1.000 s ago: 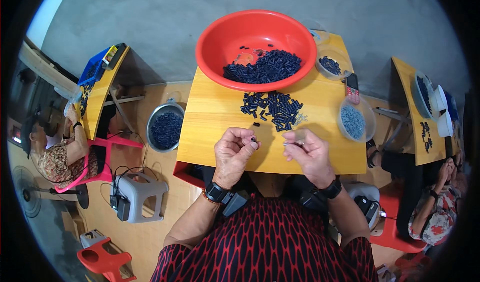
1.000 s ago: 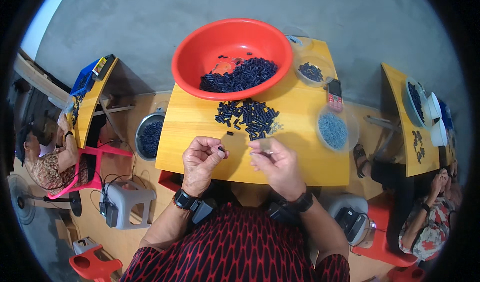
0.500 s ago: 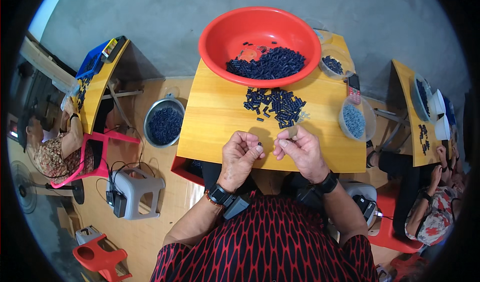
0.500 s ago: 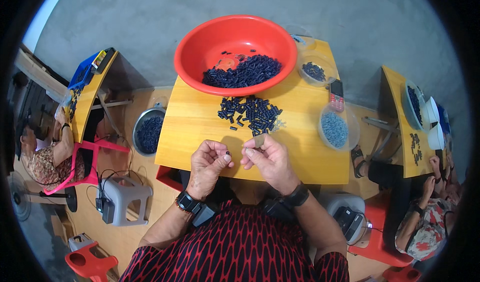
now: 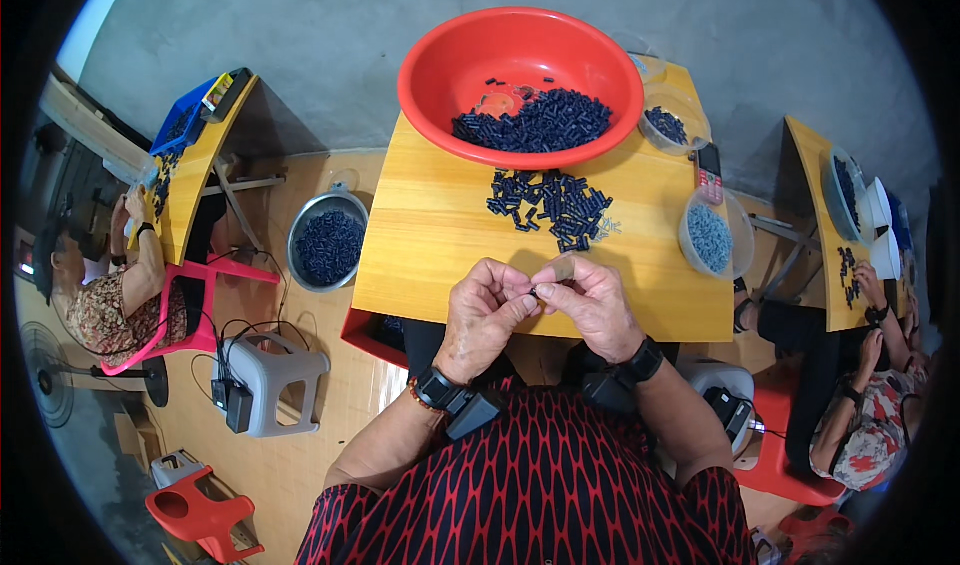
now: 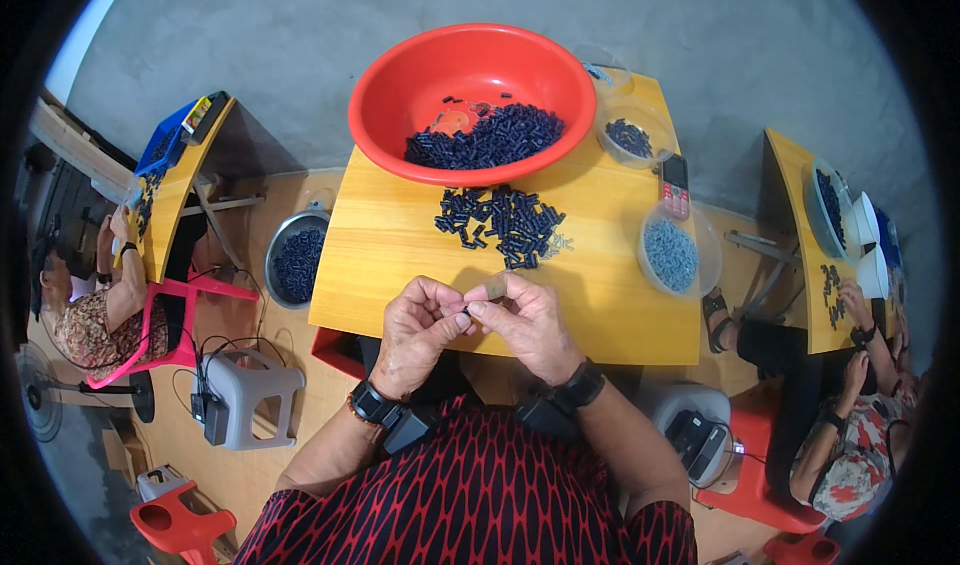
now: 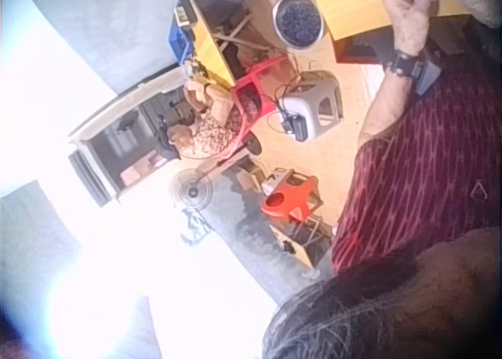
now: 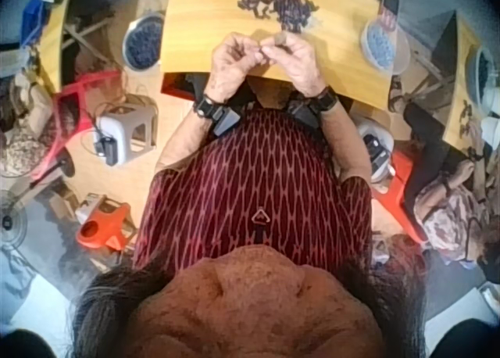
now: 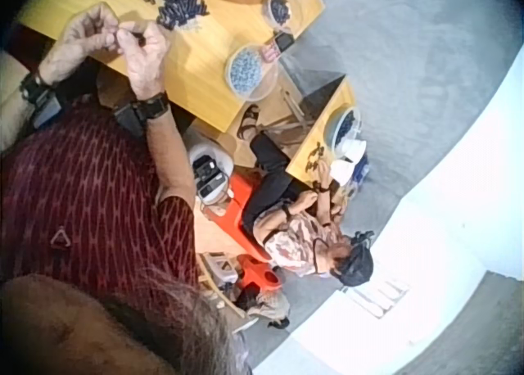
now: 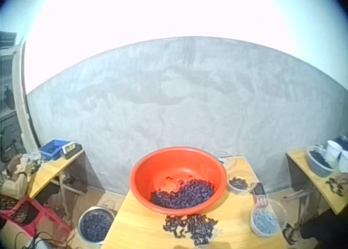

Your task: The person picks up a black plastic piece and a metal pin by hand, inserts the pin into the piece, and places the assembled unit onto the table, repeating this process multiple times.

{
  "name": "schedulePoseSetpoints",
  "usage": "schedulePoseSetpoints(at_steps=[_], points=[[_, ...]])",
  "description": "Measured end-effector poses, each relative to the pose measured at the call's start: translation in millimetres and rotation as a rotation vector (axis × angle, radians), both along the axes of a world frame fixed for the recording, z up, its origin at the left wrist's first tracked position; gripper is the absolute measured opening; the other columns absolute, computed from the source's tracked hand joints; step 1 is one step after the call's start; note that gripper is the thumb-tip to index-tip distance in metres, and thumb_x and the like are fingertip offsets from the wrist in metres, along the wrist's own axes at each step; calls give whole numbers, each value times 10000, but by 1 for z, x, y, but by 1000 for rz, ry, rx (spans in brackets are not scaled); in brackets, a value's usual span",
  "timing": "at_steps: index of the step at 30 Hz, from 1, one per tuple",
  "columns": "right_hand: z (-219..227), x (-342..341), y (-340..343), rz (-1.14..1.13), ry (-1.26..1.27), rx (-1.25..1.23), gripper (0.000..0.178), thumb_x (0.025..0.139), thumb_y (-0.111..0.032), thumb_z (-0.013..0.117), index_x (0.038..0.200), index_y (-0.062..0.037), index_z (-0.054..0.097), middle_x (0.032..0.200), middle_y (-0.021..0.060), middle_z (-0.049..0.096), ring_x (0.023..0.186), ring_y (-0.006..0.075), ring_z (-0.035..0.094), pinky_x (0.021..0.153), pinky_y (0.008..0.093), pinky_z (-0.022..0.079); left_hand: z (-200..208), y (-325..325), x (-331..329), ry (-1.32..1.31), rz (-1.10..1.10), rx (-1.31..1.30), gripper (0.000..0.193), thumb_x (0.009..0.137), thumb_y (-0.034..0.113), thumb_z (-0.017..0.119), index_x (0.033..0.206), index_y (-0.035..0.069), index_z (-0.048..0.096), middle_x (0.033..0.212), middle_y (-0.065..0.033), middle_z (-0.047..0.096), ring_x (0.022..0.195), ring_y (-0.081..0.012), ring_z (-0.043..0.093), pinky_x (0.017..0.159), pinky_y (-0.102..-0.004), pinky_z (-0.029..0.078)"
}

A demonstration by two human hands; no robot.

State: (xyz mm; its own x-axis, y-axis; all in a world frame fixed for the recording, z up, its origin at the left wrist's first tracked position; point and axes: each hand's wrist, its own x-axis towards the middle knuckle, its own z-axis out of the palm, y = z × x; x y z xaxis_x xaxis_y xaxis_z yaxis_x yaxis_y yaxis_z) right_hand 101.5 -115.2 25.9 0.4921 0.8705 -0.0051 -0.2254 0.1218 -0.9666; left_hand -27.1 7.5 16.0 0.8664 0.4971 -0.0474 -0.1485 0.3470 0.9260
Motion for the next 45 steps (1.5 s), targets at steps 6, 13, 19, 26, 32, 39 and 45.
schedulePoseSetpoints(at_steps=[6, 13, 19, 26, 32, 39, 45], points=[[0, 8, -2, 55, -90, -9, 79, 933, -45, 637, 993, -5, 667, 899, 32, 677, 800, 90, 645, 726, 246, 531, 5, -5, 4, 0, 25, 101, 239, 864, -94, 659, 1044, -4, 530, 925, -73, 640, 849, -145, 660, 791, -275, 561], [9, 7, -6, 54, -221, 20, 100, 909, 27, 629, 1004, 48, 656, 980, 69, 641, 832, 123, 662, 756, 249, 551, 4, -3, 2, -17, 31, 30, 234, 866, -107, 647, 1039, -8, 524, 917, -67, 631, 847, -144, 659, 790, -284, 570], [8, 1, -9, -21, -219, -3, 58, 892, 53, 626, 925, 26, 666, 965, 85, 638, 823, 134, 646, 718, 265, 544, 6, 0, 2, 32, -26, -102, 226, 871, -88, 649, 1037, -1, 525, 910, -66, 630, 810, -145, 659, 751, -276, 570], [8, 1, -4, 20, -746, 57, 59, 808, 69, 653, 831, 20, 631, 920, 110, 615, 776, 212, 643, 693, 297, 527, -8, 1, -2, 65, -30, -85, 237, 861, -93, 655, 1034, 1, 522, 894, -65, 629, 768, -146, 653, 711, -267, 560], [14, 2, -2, 41, -416, -41, 100, 824, 64, 642, 904, 13, 672, 933, 93, 603, 804, 191, 636, 704, 294, 526, -16, 3, -3, 73, -43, -123, 271, 865, -82, 656, 1077, 11, 515, 917, -68, 630, 758, -149, 651, 699, -273, 561], [9, 13, 3, 157, -705, 52, 113, 852, 15, 654, 962, 10, 678, 922, 88, 604, 812, 182, 616, 689, 296, 511, -11, 14, -7, 30, -171, -328, 254, 906, -28, 636, 1131, 15, 524, 960, -80, 647, 750, -159, 661, 691, -283, 567], [14, 18, 16, 122, -651, -38, 104, 856, -2, 654, 956, 14, 680, 890, 100, 603, 784, 201, 608, 712, 320, 503, -6, 21, -5, 109, -157, -366, 183, 917, 6, 642, 1092, 14, 589, 935, -80, 669, 738, -136, 657, 673, -264, 556]])
